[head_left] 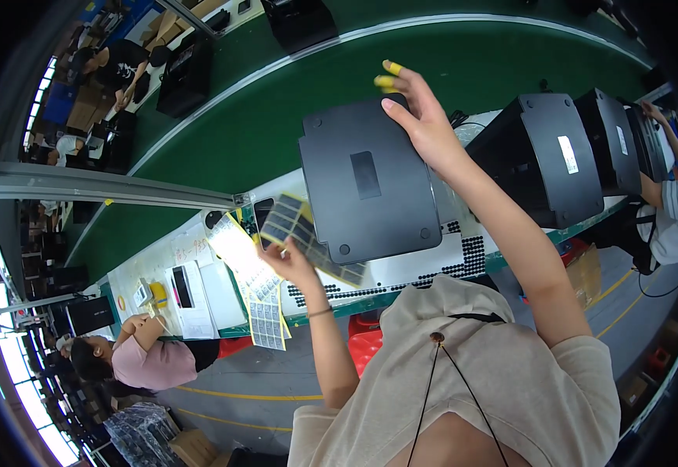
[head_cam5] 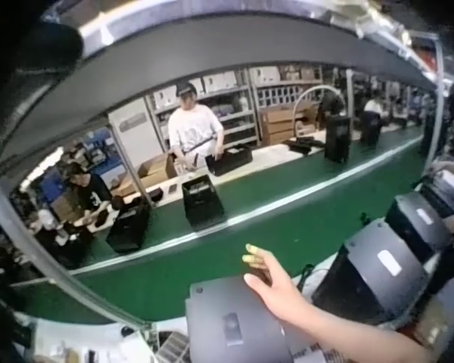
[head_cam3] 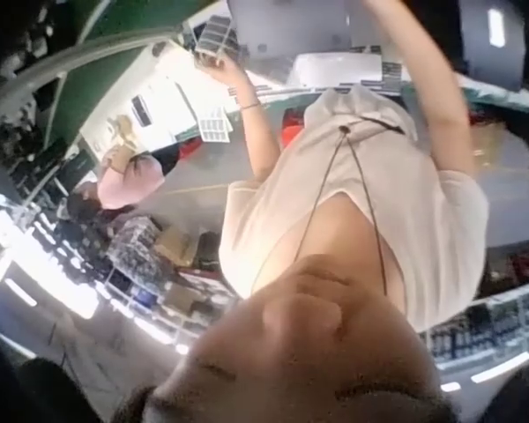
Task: Applying stickers and labels to computer chassis on an assembly line.
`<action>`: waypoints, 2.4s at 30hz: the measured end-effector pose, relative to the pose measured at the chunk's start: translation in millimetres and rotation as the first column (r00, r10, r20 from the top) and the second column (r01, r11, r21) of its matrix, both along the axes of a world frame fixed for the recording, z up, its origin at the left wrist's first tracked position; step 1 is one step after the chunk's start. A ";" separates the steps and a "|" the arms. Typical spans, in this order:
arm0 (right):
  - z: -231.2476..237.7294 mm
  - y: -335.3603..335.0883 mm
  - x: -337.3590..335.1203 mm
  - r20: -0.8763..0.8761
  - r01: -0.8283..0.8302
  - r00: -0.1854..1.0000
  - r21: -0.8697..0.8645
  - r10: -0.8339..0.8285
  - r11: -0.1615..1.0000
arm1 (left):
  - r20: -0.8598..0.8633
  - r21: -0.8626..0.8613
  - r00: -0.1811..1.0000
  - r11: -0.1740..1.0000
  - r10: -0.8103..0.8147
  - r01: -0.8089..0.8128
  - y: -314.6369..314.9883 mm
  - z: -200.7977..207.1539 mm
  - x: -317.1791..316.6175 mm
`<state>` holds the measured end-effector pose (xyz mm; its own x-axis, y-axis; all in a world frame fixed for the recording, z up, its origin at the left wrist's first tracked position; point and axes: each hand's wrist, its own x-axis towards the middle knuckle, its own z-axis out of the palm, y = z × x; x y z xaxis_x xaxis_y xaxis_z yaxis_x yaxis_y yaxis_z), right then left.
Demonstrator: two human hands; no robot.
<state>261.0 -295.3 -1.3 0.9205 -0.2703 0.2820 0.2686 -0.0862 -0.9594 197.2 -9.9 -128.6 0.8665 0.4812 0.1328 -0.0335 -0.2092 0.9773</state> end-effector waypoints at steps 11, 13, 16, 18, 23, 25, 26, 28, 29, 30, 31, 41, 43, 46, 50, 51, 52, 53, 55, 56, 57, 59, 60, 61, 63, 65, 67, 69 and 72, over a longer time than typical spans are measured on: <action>86.0 90.6 -108.2 0.435 -0.159 0.746 -0.619 0.505 0.769 | 0.499 0.161 0.860 0.987 -0.107 0.030 0.1 179.6 -104.4; 80.6 92.0 -108.8 0.474 -0.155 0.730 -0.587 0.492 0.795 | 0.558 0.141 0.824 0.990 -0.101 0.026 -5.2 180.4 -115.0; 73.9 84.9 -113.8 0.380 -0.251 0.790 -0.515 0.481 0.819 | 0.543 0.161 0.826 0.984 -0.149 0.071 -8.7 175.2 -120.4; 68.1 81.0 -119.9 0.333 -0.307 0.814 -0.449 0.476 0.839 | 0.507 0.138 0.848 0.986 -0.155 0.098 -10.0 171.0 -122.8; 65.3 67.4 -126.6 0.225 -0.423 0.815 -0.401 0.535 0.813 | 0.459 0.189 0.881 0.982 -0.115 0.030 -18.9 182.5 -106.0; 70.4 59.4 -127.5 0.165 -0.490 0.803 -0.363 0.572 0.792 | 0.330 0.480 0.878 0.863 -0.347 0.161 -16.2 202.7 -92.5; 73.6 55.7 -128.0 0.094 -0.551 0.792 -0.318 0.604 0.772 | 0.187 0.381 0.875 0.854 -0.447 0.355 -13.5 205.1 -91.2; 72.1 49.0 -127.2 0.022 -0.607 0.772 -0.271 0.635 0.747 | 0.005 0.080 0.817 0.815 -0.576 0.574 -16.3 208.0 -95.9; 67.6 46.2 -126.6 0.063 -0.508 0.824 -0.357 0.563 0.783 | -0.032 0.020 0.819 0.819 -0.573 0.574 -20.4 205.2 -97.8; 64.0 44.7 -126.3 0.111 -0.397 0.867 -0.436 0.486 0.808 | -0.031 0.018 0.817 0.817 -0.576 0.577 -23.1 200.8 -99.3; 60.0 45.5 -126.1 0.109 -0.395 0.868 -0.437 0.484 0.808 | -0.040 0.033 0.853 0.852 -0.521 0.522 -25.2 194.1 -100.5; 37.0 53.2 -130.5 0.378 0.111 0.888 -0.727 0.261 0.678 | 0.002 -0.093 0.938 0.934 -0.346 0.345 -44.1 186.5 -89.6; 35.2 52.6 -129.2 0.382 0.108 0.877 -0.748 0.292 0.655 | -0.002 -0.117 0.938 0.932 -0.346 0.343 -40.4 183.6 -86.7; 35.0 52.3 -126.5 0.325 0.003 0.906 -0.645 0.271 0.764 | -0.003 -0.010 0.911 0.911 -0.411 0.411 -29.7 178.5 -87.6; 39.1 52.4 -122.8 0.314 0.022 0.921 -0.632 0.230 0.775 | 0.053 0.206 0.880 0.867 -0.472 0.453 -34.5 179.9 -86.7; 39.1 53.5 -122.6 0.352 0.080 0.913 -0.652 0.207 0.754 | 0.052 0.205 0.881 0.868 -0.471 0.452 -35.2 178.6 -86.8; 38.2 54.0 -123.2 0.350 0.078 0.913 -0.652 0.209 0.754 | 0.056 0.167 0.890 0.883 -0.453 0.439 -35.6 176.8 -86.9; 36.7 54.4 -124.2 0.387 0.148 0.902 -0.698 0.194 0.701 | 0.059 0.130 0.898 0.896 -0.435 0.425 -35.5 175.6 -86.8; 36.0 55.2 -125.8 0.421 0.221 0.889 -0.737 0.179 0.639 | 0.047 0.094 0.899 0.898 -0.435 0.430 -34.4 176.5 -86.0; 35.9 55.8 -126.2 0.418 0.219 0.891 -0.738 0.178 0.638 | 0.036 0.061 0.900 0.900 -0.434 0.432 -33.9 177.1 -85.6; 35.4 56.1 -126.3 0.414 0.215 0.892 -0.739 0.179 0.638 | 0.034 0.060 0.901 0.900 -0.433 0.431 -33.9 177.2 -85.3; 34.2 54.0 -127.1 0.393 0.175 0.895 -0.745 0.212 0.644 | 0.001 -0.019 0.907 0.907 -0.421 0.421 -34.7 177.1 -83.7; 33.7 52.3 -127.5 0.374 0.137 0.895 -0.750 0.243 0.647 | 0.001 -0.021 0.907 0.907 -0.421 0.421 -34.9 175.9 -81.2; 34.8 50.7 -129.3 0.373 0.137 0.895 -0.750 0.243 0.647 | 0.002 -0.074 0.925 0.922 -0.380 0.379 -34.9 173.8 -77.7; 41.8 45.8 -133.7 0.383 0.003 0.853 -0.682 0.354 0.731 | -0.001 -0.128 0.939 0.932 -0.343 0.340 -30.6 169.9 -72.6; 62.4 36.9 -130.2 0.406 -0.058 0.838 -0.598 0.365 0.799 | -0.008 -0.253 0.940 0.911 -0.340 0.327 -14.2 165.5 -67.5; 85.7 22.6 -117.3 0.365 0.016 0.910 -0.508 0.198 0.861 | 0.040 -0.294 0.918 0.873 -0.394 0.388 7.1 155.1 -70.8; 76.6 18.0 -87.9 0.359 0.074 0.924 -0.507 0.133 0.859 | 0.045 -0.302 0.861 0.815 -0.506 0.495 15.8 150.6 -72.7; 65.1 15.2 -57.2 0.124 -0.158 0.962 -0.476 0.244 0.865 | 0.020 -0.281 0.817 0.781 -0.576 0.558 11.9 152.4 -71.5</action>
